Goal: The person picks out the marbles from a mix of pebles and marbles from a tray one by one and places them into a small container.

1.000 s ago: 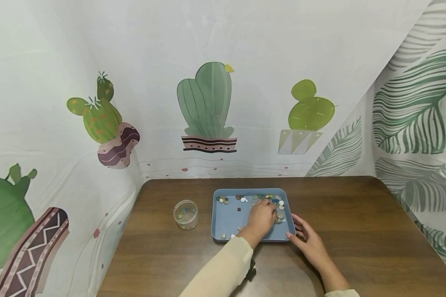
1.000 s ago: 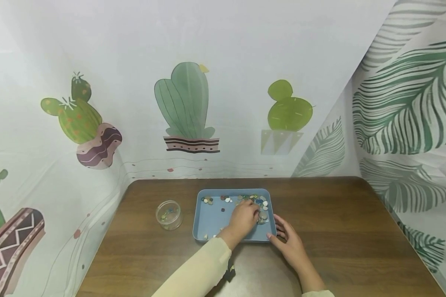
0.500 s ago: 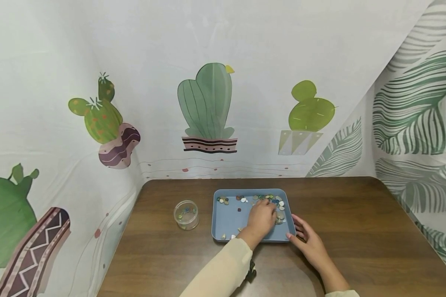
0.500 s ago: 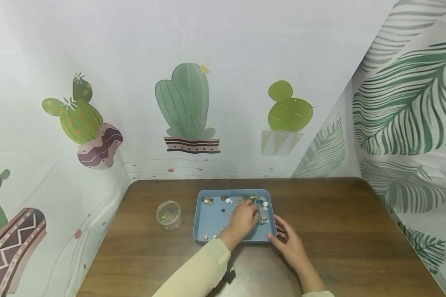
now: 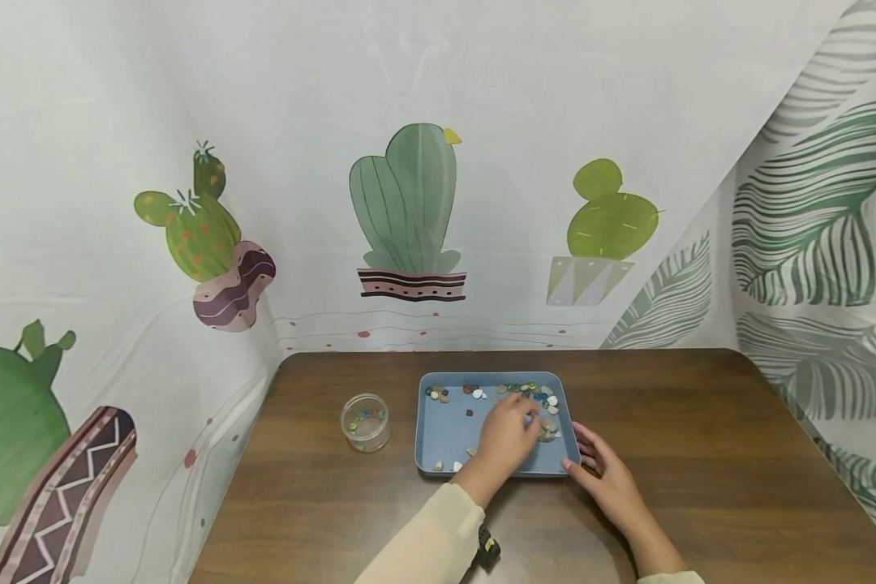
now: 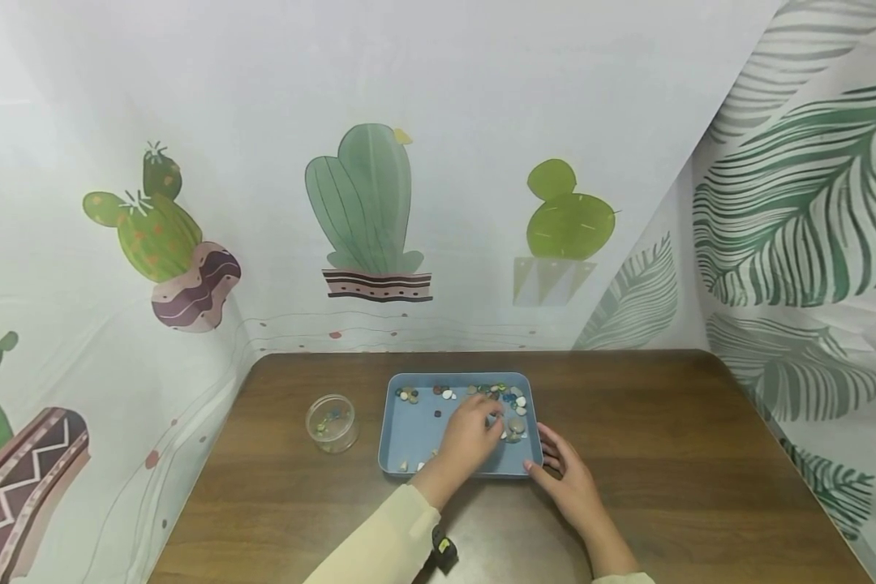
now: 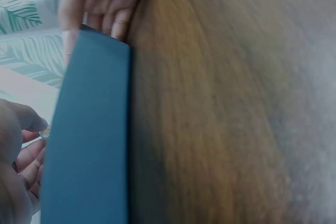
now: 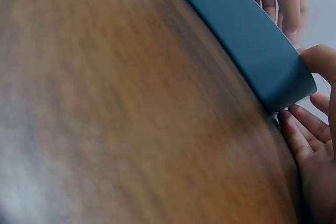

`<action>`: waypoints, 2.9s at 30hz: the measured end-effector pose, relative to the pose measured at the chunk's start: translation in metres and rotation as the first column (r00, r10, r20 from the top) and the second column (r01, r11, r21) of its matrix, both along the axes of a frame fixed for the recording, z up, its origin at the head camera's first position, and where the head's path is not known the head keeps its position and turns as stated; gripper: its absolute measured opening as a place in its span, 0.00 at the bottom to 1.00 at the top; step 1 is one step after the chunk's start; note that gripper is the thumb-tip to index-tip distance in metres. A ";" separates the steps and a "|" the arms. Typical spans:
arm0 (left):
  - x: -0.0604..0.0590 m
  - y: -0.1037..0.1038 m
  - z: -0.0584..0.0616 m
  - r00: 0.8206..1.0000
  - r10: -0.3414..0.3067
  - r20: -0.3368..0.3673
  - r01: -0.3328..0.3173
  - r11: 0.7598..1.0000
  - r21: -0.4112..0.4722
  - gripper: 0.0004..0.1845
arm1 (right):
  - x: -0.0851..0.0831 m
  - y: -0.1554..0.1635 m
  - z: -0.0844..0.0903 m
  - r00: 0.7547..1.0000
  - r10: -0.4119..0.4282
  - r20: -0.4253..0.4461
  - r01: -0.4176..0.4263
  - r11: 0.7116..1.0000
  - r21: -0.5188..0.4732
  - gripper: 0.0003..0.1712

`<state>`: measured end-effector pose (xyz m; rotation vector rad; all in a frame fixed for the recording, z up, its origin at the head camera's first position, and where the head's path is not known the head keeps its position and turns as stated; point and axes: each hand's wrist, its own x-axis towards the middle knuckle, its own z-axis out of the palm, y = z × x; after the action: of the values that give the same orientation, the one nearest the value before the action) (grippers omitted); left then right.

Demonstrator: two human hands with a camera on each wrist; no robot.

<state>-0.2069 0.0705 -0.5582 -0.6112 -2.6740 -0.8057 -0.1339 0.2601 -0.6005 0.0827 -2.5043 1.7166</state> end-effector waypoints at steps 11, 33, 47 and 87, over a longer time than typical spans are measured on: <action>0.010 -0.023 0.008 0.998 0.055 -0.006 -0.054 0.988 0.146 0.04 | 0.000 -0.002 0.003 0.999 -0.018 0.040 0.017 1.000 0.026 0.40; 0.024 -0.092 0.018 0.973 0.225 -0.056 -0.189 0.909 0.371 0.05 | 0.001 -0.001 0.004 0.998 -0.012 0.056 0.010 0.999 0.035 0.40; 0.029 -0.150 0.033 0.928 0.362 -0.090 -0.285 0.845 0.452 0.06 | -0.001 -0.001 0.003 0.999 -0.016 0.048 0.015 0.999 0.032 0.40; 0.046 -0.229 0.015 0.832 0.554 0.011 -0.514 0.764 0.391 0.08 | 0.000 -0.001 0.005 0.999 -0.008 0.045 0.006 0.999 0.044 0.40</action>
<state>-0.1606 -0.1589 -0.5434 0.2063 -2.3012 -1.0310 -0.1340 0.2595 -0.5960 0.0394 -2.5716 1.6802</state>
